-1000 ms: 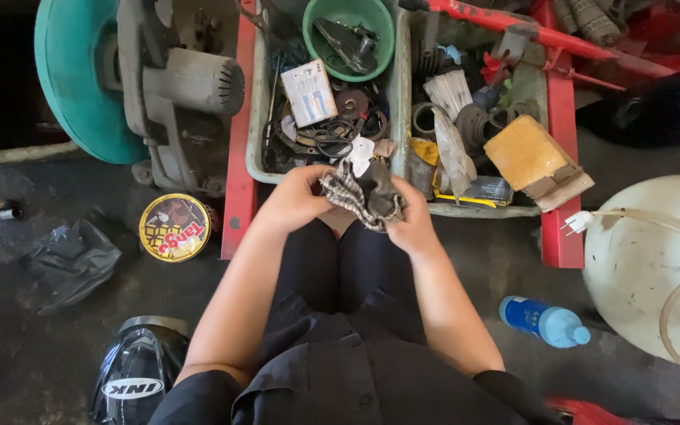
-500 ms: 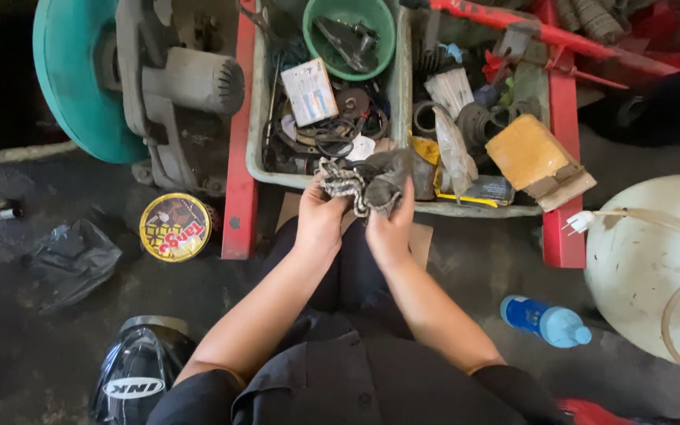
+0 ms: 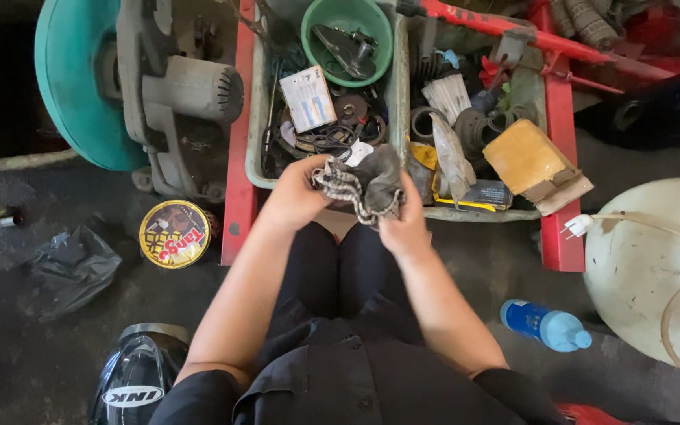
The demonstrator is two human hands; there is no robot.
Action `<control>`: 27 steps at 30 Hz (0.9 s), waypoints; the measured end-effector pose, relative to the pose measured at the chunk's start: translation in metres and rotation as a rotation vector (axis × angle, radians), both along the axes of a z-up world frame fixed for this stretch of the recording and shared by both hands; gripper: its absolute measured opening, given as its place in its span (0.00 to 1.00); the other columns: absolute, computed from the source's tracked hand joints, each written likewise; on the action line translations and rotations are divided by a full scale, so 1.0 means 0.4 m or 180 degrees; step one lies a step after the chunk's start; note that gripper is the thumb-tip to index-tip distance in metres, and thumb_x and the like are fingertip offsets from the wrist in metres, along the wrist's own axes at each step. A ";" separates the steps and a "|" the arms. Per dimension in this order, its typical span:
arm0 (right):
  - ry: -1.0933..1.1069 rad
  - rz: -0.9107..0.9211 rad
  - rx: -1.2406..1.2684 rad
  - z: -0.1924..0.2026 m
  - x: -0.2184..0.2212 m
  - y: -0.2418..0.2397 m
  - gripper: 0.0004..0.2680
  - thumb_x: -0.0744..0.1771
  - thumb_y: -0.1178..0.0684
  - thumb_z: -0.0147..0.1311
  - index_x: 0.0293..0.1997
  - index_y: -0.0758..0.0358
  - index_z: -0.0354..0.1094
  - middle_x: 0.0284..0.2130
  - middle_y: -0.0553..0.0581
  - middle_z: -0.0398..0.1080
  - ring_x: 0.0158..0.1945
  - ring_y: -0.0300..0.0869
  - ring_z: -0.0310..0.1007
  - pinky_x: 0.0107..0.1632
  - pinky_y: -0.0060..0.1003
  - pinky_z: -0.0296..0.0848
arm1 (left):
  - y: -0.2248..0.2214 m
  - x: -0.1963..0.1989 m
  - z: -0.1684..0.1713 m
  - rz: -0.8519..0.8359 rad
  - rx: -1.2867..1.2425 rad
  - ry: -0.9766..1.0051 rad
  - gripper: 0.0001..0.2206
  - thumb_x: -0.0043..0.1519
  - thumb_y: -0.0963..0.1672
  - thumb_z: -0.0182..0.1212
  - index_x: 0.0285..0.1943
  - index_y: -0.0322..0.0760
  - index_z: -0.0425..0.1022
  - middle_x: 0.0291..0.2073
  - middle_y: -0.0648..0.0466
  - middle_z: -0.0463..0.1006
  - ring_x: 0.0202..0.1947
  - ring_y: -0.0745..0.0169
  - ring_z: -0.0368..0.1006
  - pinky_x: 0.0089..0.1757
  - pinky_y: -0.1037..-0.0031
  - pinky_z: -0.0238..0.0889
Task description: Inspecting and handling various engine components and gaskets in a parts bin.
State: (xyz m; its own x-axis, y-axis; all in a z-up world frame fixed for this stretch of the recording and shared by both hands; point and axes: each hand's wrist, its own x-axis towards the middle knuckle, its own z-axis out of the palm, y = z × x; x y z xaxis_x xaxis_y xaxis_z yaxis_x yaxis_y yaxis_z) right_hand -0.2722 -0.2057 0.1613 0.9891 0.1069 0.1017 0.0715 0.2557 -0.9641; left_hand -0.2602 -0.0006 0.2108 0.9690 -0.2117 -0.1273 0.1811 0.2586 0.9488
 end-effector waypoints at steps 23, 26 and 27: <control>0.0084 0.0819 -0.0589 0.035 0.044 -0.031 0.18 0.66 0.67 0.49 0.65 0.70 0.65 0.54 0.55 0.73 0.57 0.37 0.70 0.63 0.33 0.66 | 0.051 0.017 -0.026 -0.0394 0.0409 0.0212 0.19 0.53 0.33 0.62 0.55 0.26 0.77 0.39 0.51 0.83 0.38 0.64 0.79 0.41 0.72 0.74; 0.0306 0.0458 -0.0253 -0.025 0.040 -0.004 0.19 0.64 0.69 0.47 0.65 0.71 0.65 0.55 0.56 0.73 0.59 0.39 0.71 0.65 0.34 0.66 | 0.017 0.018 -0.105 -0.0093 -0.0084 0.0343 0.19 0.53 0.32 0.61 0.55 0.27 0.76 0.40 0.51 0.83 0.39 0.64 0.80 0.42 0.71 0.75; 0.0281 0.0083 -0.0159 -0.055 0.038 0.006 0.20 0.64 0.70 0.46 0.65 0.72 0.65 0.56 0.56 0.73 0.60 0.41 0.71 0.66 0.34 0.65 | 0.002 0.018 -0.142 0.0132 -0.0340 0.0274 0.18 0.55 0.33 0.63 0.55 0.26 0.76 0.41 0.52 0.83 0.40 0.64 0.80 0.44 0.71 0.76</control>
